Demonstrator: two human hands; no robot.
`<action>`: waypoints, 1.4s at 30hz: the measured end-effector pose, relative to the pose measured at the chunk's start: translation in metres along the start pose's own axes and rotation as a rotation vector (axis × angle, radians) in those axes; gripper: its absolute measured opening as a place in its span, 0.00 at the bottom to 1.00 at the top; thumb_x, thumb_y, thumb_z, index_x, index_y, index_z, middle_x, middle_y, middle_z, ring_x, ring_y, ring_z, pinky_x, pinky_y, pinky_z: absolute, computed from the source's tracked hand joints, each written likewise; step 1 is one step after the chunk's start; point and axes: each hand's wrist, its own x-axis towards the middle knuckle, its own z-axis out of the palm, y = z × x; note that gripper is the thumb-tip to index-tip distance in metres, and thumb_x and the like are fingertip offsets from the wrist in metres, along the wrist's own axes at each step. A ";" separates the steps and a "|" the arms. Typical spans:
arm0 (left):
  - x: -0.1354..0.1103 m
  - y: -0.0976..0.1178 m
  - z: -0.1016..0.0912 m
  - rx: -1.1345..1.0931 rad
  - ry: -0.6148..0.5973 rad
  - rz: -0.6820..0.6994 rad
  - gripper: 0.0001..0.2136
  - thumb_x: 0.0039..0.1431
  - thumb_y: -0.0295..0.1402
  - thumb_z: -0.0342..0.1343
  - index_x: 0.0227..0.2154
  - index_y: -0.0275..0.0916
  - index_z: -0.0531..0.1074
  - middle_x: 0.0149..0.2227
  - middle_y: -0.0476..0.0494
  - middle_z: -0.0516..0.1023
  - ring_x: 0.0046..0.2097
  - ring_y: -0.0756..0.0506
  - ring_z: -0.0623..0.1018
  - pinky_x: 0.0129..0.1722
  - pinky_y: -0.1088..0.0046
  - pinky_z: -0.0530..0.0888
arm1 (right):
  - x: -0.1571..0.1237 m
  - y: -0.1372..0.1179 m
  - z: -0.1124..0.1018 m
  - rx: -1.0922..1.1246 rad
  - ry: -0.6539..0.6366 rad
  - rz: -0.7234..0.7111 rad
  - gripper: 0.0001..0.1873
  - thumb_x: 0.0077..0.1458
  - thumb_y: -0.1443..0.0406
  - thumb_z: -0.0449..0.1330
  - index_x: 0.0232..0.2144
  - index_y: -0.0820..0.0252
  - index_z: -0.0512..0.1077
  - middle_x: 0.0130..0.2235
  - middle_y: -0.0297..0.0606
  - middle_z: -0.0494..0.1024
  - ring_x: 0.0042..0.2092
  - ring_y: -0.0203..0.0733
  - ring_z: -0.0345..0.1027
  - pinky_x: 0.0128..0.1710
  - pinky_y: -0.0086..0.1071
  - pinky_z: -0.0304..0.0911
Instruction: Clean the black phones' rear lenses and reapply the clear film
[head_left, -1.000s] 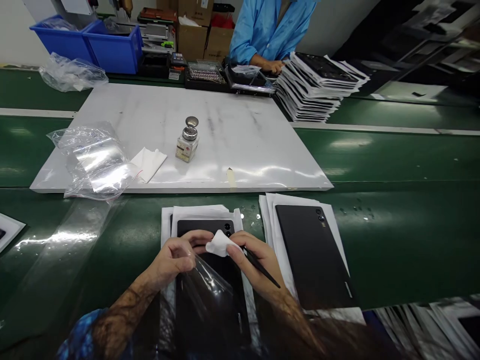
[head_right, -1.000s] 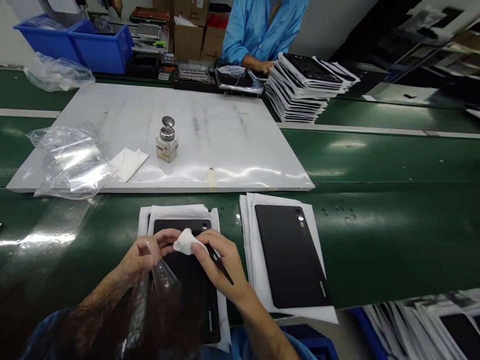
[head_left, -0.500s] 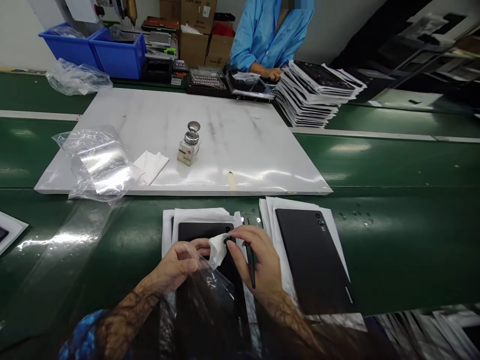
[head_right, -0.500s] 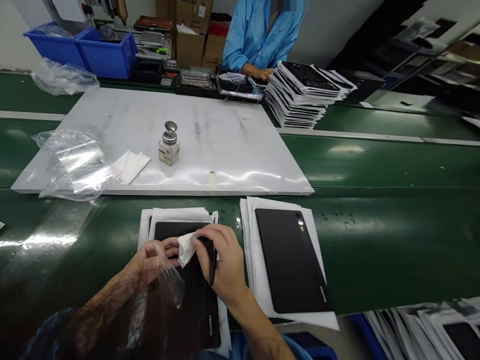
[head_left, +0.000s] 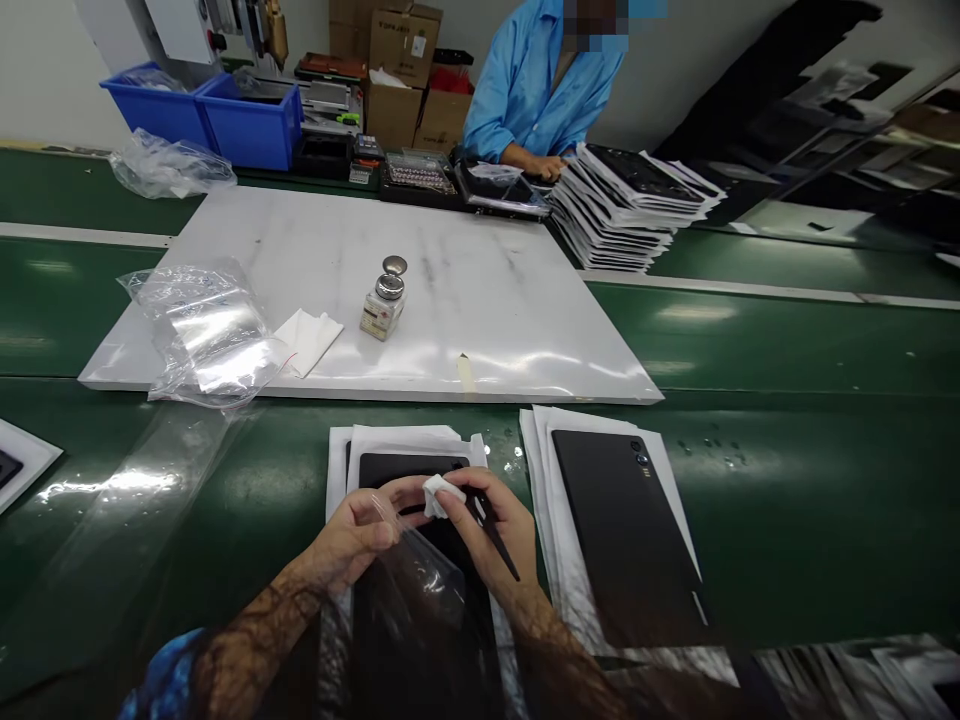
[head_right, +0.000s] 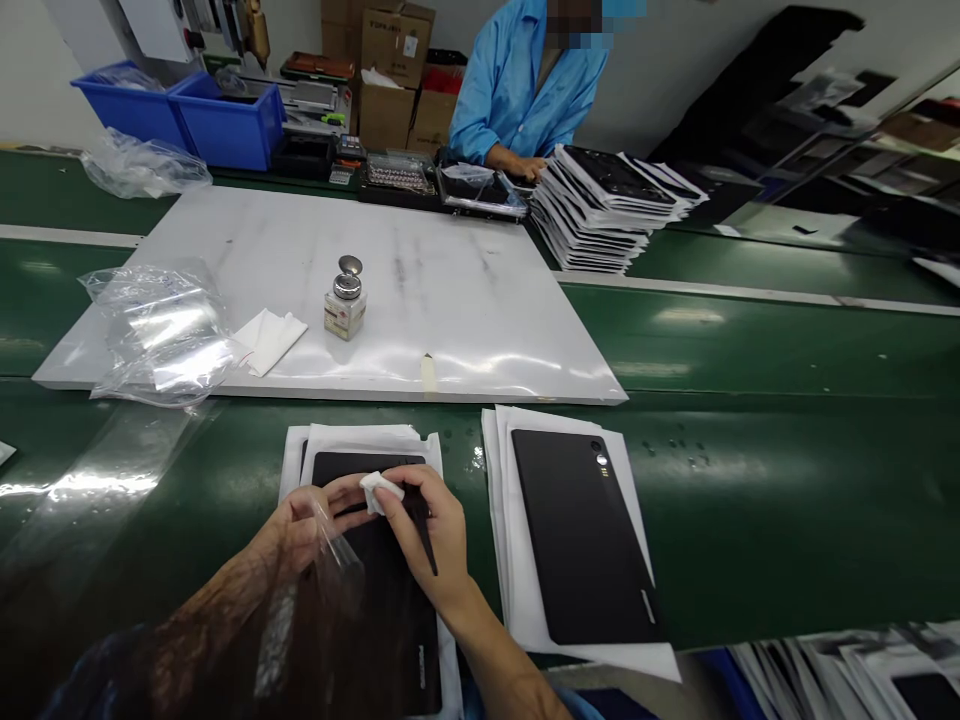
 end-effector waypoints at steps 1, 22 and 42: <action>0.001 -0.002 -0.001 0.002 0.038 0.015 0.16 0.60 0.50 0.91 0.31 0.47 0.94 0.70 0.37 0.96 0.80 0.21 0.87 0.85 0.35 0.79 | 0.004 -0.001 0.000 0.020 0.005 0.034 0.12 0.71 0.48 0.80 0.41 0.44 0.91 0.36 0.37 0.93 0.34 0.56 0.88 0.35 0.45 0.87; 0.012 -0.023 -0.015 -0.073 0.131 0.082 0.17 0.55 0.54 0.91 0.35 0.50 0.95 0.65 0.35 0.99 0.75 0.20 0.91 0.85 0.31 0.79 | 0.039 0.014 -0.002 -0.137 -0.047 -0.382 0.11 0.75 0.59 0.76 0.49 0.26 0.94 0.42 0.36 0.96 0.38 0.62 0.92 0.39 0.57 0.94; 0.035 -0.044 -0.023 0.454 0.172 0.024 0.31 0.29 0.75 0.87 0.21 0.56 0.88 0.48 0.30 0.96 0.47 0.21 0.90 0.57 0.30 0.85 | 0.290 -0.021 0.091 -0.480 -0.094 -0.448 0.09 0.78 0.62 0.73 0.42 0.52 0.94 0.46 0.46 0.91 0.50 0.57 0.85 0.50 0.47 0.82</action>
